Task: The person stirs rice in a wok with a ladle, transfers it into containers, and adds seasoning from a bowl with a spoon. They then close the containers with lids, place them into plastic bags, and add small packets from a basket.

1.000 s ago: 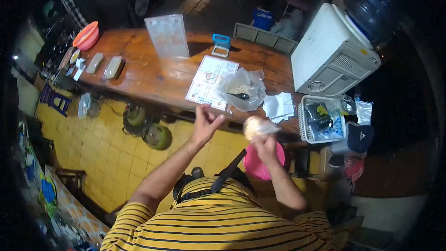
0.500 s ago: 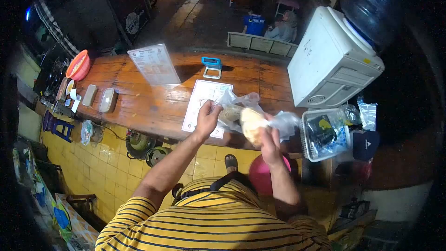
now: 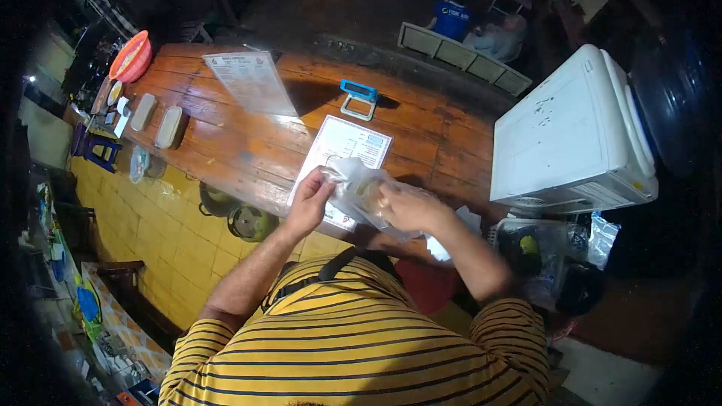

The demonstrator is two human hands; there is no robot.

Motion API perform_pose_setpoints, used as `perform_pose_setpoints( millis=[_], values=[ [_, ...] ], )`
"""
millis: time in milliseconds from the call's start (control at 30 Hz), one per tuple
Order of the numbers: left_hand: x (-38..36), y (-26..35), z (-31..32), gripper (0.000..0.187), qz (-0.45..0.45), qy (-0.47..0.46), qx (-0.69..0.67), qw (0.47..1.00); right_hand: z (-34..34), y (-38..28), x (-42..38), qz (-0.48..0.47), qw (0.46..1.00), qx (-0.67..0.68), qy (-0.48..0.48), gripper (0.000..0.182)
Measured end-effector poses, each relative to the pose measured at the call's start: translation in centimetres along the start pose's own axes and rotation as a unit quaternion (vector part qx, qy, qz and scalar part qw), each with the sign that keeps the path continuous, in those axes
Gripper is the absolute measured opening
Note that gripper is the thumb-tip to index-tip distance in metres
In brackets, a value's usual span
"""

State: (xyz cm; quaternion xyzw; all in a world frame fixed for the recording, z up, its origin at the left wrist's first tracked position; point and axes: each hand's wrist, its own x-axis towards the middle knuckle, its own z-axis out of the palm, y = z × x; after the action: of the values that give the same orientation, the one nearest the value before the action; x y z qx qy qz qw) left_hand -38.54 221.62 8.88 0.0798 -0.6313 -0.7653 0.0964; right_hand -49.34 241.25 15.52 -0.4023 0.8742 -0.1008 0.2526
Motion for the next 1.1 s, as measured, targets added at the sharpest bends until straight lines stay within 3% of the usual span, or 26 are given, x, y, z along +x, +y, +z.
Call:
perform_pose_setpoints(
  millis=[67, 100, 167, 200, 267, 300, 400, 467, 500, 533, 567, 600, 633, 667, 767, 867, 933, 967, 1033, 1100],
  values=[
    [0.8, 0.3, -0.8, 0.012, 0.007, 0.007, -0.035, 0.999, -3.6, -0.8, -1.6, 0.005, 0.978, -0.074, -0.197, 0.042],
    [1.0, 0.3, -1.3, 0.011, -0.006, 0.015, -0.073, 0.997, -4.0, -0.7, -2.0, 0.011, 0.977, -0.081, -0.195, 0.042],
    [1.5, 0.9, -1.7, 0.011, -0.005, 0.022, -0.115, 0.993, -4.7, -1.1, -2.9, -0.065, 0.901, -0.295, -0.312, 0.030],
    [1.5, 1.4, -2.2, 0.011, -0.013, 0.034, -0.151, 0.988, -5.0, -2.1, -3.5, -0.059, 0.900, -0.305, -0.307, 0.030],
    [1.5, 1.8, -3.7, 0.010, 0.026, 0.011, -0.089, 0.996, -5.8, -5.6, -4.7, -0.164, 0.919, -0.350, -0.084, 0.026],
    [1.3, 1.8, -4.6, 0.011, 0.084, 0.008, -0.052, 0.995, -6.3, -7.6, -4.8, -0.197, 0.934, -0.298, -0.004, 0.018],
    [0.9, 6.0, -8.0, 0.014, 0.247, -0.014, 0.068, 0.967, -9.0, -14.9, -3.9, -0.231, 0.943, -0.228, 0.070, 0.011],
    [-1.5, 12.1, -9.6, 0.014, 0.192, -0.100, -0.051, 0.975, -8.4, -18.8, -3.2, -0.267, 0.920, -0.153, 0.243, 0.018],
    [-2.4, 13.7, -11.1, 0.015, 0.197, -0.138, -0.022, 0.970, -7.9, -21.7, -2.0, -0.284, 0.879, -0.091, 0.372, 0.028],
    [-3.2, 15.3, -12.6, 0.016, 0.198, -0.177, 0.008, 0.964, -7.9, -24.5, -0.8, -0.306, 0.842, -0.082, 0.437, 0.029],
    [-4.5, 17.8, -13.5, 0.016, 0.267, -0.160, 0.067, 0.948, -7.2, -25.8, 0.7, -0.318, 0.847, -0.034, 0.424, 0.029],
    [-5.2, 19.0, -15.0, 0.016, 0.265, -0.156, 0.070, 0.949, -6.0, -26.4, 2.3, -0.325, 0.851, 0.016, 0.412, 0.028],
    [-5.6, 20.1, -16.5, 0.016, 0.258, -0.160, 0.121, 0.945, -4.8, -26.9, 3.5, -0.287, 0.884, 0.086, 0.358, 0.027],
    [-5.9, 21.0, -18.2, 0.016, 0.249, -0.166, 0.172, 0.939, -4.6, -29.1, 4.3, -0.235, 0.909, 0.073, 0.338, 0.027],
    [-5.1, 20.9, -24.7, 0.016, 0.225, -0.128, 0.306, 0.916, -2.1, -32.2, 9.3, -0.235, 0.907, 0.164, 0.310, 0.030],
    [-5.4, 21.4, -31.0, 0.023, 0.117, -0.084, 0.327, 0.934, -0.8, -36.4, 15.5, -0.236, 0.896, 0.272, 0.261, 0.033],
    [-6.2, 20.5, -35.2, 0.025, 0.179, 0.038, 0.286, 0.940, -1.3, -38.9, 19.9, -0.244, 0.882, 0.352, 0.198, 0.032],
    [-6.8, 20.0, -37.2, 0.023, 0.177, 0.090, 0.173, 0.965, -2.3, -41.7, 20.8, -0.226, 0.854, 0.431, 0.183, 0.032],
    [-8.4, 17.3, -43.2, 0.025, 0.217, 0.219, 0.177, 0.935, -4.0, -42.6, 27.0, -0.264, 0.838, 0.429, 0.208, 0.033],
    [-12.3, 13.3, -49.7, 0.028, 0.137, 0.318, 0.150, 0.926, -6.9, -44.8, 30.4, -0.249, 0.835, 0.459, 0.171, 0.034]
  ],
)
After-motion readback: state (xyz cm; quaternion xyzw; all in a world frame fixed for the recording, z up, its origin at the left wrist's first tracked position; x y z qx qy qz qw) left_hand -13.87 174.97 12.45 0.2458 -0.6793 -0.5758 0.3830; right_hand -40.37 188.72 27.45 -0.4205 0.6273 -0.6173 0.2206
